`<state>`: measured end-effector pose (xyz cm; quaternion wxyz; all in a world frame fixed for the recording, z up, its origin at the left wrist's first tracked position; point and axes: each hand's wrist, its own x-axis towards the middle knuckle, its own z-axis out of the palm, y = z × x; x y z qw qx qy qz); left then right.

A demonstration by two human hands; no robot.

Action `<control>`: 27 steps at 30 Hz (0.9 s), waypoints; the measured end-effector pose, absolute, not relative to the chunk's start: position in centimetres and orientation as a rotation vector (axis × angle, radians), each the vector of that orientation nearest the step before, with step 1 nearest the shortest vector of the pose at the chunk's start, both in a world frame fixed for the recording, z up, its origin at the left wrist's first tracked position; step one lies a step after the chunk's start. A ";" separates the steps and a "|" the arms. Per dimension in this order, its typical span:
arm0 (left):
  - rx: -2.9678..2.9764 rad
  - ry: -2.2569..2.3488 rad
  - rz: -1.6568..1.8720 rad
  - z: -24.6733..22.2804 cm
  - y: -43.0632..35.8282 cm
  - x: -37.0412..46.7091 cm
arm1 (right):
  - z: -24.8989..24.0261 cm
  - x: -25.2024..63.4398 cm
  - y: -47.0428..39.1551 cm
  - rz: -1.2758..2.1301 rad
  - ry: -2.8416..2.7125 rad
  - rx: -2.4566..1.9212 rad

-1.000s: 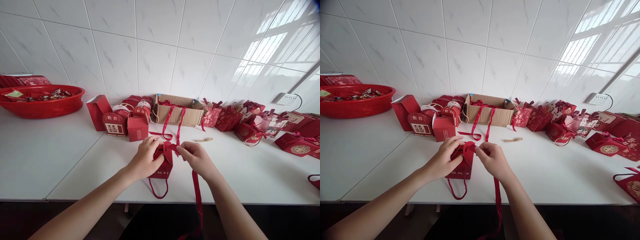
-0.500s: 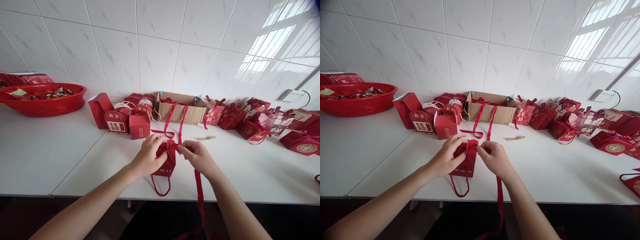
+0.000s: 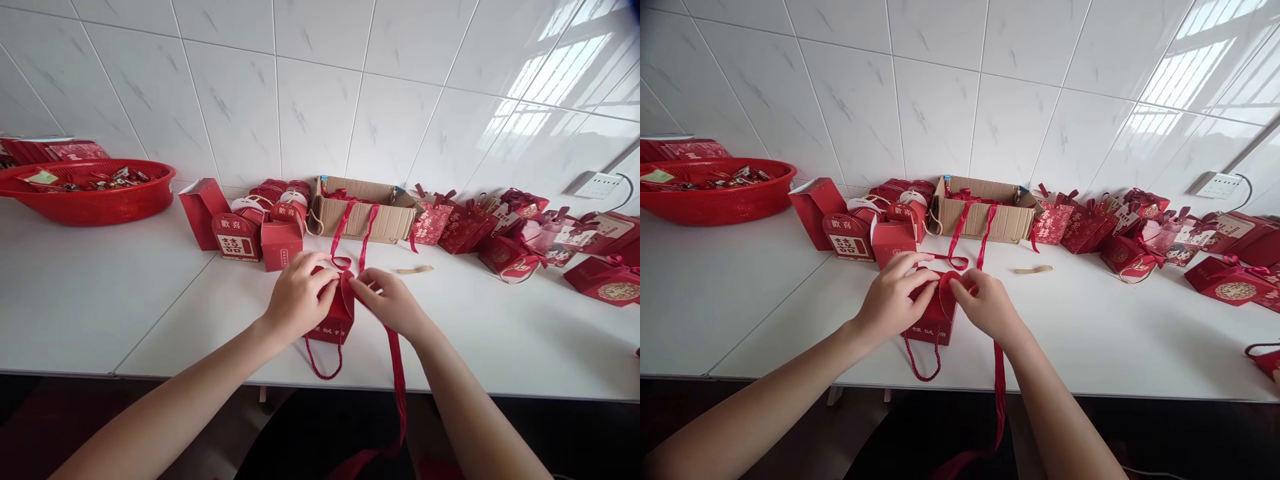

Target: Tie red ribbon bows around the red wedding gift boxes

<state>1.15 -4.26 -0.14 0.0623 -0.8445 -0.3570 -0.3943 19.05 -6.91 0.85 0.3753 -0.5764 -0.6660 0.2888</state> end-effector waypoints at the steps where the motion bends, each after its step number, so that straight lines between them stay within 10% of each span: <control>1: -2.518 -1.056 -1.174 0.2 -4.2 1.0 | 0.8 19.1 -6.6 0.654 -1.705 -1.448; 27: -2.650 -1.457 -1.545 2.0 -5.2 -2.9 | 5.1 16.2 -4.9 0.638 -2.133 -1.228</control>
